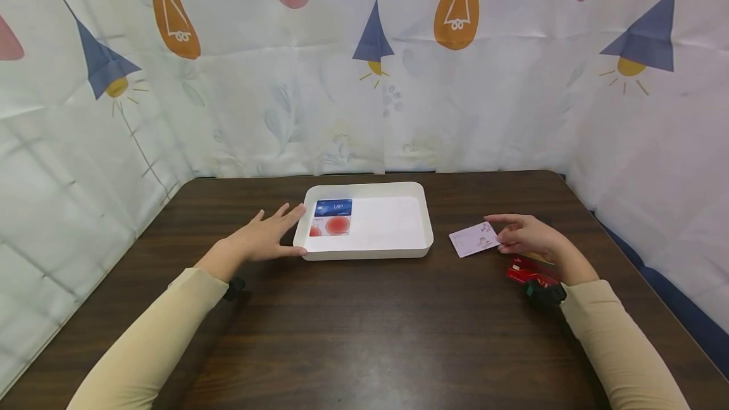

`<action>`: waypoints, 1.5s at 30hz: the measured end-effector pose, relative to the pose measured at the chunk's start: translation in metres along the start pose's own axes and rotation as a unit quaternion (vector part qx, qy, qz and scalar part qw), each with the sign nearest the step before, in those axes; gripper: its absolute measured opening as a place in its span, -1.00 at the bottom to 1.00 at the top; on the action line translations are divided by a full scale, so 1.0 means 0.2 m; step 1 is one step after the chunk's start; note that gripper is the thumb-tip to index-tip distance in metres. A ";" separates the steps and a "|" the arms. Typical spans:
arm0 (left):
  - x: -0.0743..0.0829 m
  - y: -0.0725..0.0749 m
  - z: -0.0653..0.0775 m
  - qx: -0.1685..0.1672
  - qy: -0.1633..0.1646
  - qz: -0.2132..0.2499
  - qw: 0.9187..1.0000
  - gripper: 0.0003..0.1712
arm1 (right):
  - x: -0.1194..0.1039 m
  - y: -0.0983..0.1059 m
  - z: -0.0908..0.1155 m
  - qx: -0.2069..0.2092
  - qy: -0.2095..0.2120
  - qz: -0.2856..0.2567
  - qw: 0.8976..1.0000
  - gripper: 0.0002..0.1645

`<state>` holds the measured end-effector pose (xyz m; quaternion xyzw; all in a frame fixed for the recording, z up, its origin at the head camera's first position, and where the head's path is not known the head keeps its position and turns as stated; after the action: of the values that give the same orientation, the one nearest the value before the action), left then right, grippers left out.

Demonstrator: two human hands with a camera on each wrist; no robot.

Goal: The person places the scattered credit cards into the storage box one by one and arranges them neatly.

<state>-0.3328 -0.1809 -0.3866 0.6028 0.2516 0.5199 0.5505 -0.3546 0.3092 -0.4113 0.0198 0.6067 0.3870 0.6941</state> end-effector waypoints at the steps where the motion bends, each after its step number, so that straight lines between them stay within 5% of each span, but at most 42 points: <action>1: 0.00 0.00 0.00 0.000 0.000 0.000 1.000 0.30 | 0.00 0.00 0.00 0.001 -0.001 -0.007 1.000 -0.28; 8: 0.00 0.00 0.00 -0.001 -0.001 0.001 1.000 0.30 | 0.02 0.02 0.00 0.029 -0.008 -0.083 0.996 -0.50; 20: 0.00 0.00 0.01 -0.002 0.002 0.000 1.000 0.30 | -0.05 0.10 0.03 0.070 0.034 -0.199 0.977 -0.55; 32: 0.02 0.02 0.01 -0.001 0.000 -0.002 1.000 0.29 | -0.17 0.07 0.01 0.063 0.082 -0.234 0.967 -0.54; 45: 0.01 0.01 0.00 0.000 0.001 -0.005 1.000 0.28 | -0.30 -0.01 -0.08 0.061 0.061 -0.196 0.977 -0.63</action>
<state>-0.3321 -0.1799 -0.3837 0.6011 0.2545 0.5178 0.5530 -0.3648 0.2671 -0.3669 -0.0806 0.6627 0.2058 0.7155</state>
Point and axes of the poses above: each hand's wrist, its own z-axis away from the middle knuckle, its own y-axis out of the back of the hand, x = y × z, the point moved 9 cm from there along -z, towards the middle knuckle, and after that the axes turned 11 degrees about z, right-handed, at the moved point
